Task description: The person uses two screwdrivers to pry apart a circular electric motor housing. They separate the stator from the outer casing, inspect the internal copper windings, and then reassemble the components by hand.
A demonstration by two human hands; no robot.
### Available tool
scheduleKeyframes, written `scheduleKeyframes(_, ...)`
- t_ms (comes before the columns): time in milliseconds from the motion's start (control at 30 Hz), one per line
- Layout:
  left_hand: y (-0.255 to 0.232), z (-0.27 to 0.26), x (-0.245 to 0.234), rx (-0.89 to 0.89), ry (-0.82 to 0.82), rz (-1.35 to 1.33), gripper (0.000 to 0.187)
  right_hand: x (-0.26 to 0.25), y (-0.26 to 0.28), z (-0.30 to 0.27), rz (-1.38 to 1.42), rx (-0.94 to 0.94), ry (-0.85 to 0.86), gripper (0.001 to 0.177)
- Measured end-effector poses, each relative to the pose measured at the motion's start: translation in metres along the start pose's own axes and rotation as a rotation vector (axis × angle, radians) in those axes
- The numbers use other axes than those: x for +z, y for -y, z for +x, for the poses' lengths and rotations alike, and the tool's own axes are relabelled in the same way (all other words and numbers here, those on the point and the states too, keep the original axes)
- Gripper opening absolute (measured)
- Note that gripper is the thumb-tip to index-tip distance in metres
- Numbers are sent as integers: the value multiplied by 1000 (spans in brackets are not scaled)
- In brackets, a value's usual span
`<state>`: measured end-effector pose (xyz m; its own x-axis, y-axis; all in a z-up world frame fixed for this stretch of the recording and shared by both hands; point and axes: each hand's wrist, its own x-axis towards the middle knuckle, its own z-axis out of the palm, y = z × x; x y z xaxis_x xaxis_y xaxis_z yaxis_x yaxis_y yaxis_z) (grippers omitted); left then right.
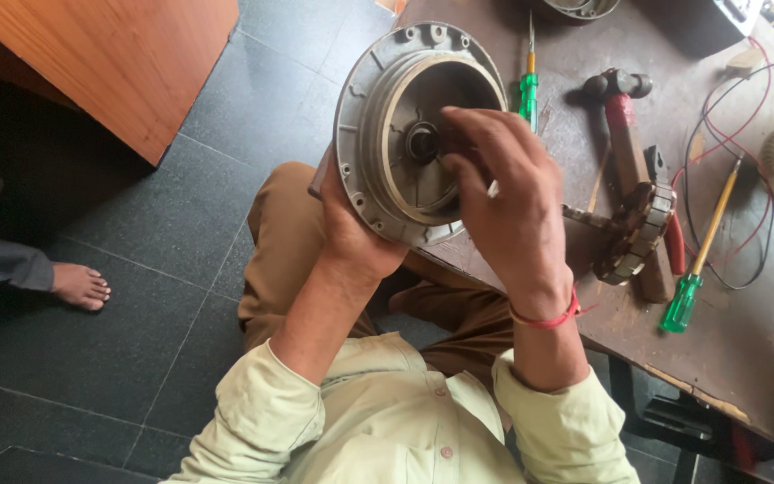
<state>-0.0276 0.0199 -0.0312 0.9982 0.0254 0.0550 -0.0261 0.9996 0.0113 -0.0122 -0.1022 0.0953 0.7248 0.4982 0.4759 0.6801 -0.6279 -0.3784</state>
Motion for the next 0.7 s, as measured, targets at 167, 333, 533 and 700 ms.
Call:
scheduleKeyframes(167, -1, -1, 2, 13, 11, -9, 49, -7, 6, -23, -19, 144, -257, 19)
scheduleKeyframes(333, -2, -5, 5, -43, -22, -39, 55, -3, 10, -35, -11, 243, -222, 19)
scheduleKeyframes(533, -7, 12, 11, -76, -28, 6, 53, -5, -22, -25, -29, 314, -246, 28)
scheduleKeyframes(700, -19, 28, 9, -142, -24, 53, 52, -10, -48, -29, 809, 648, -184, 40)
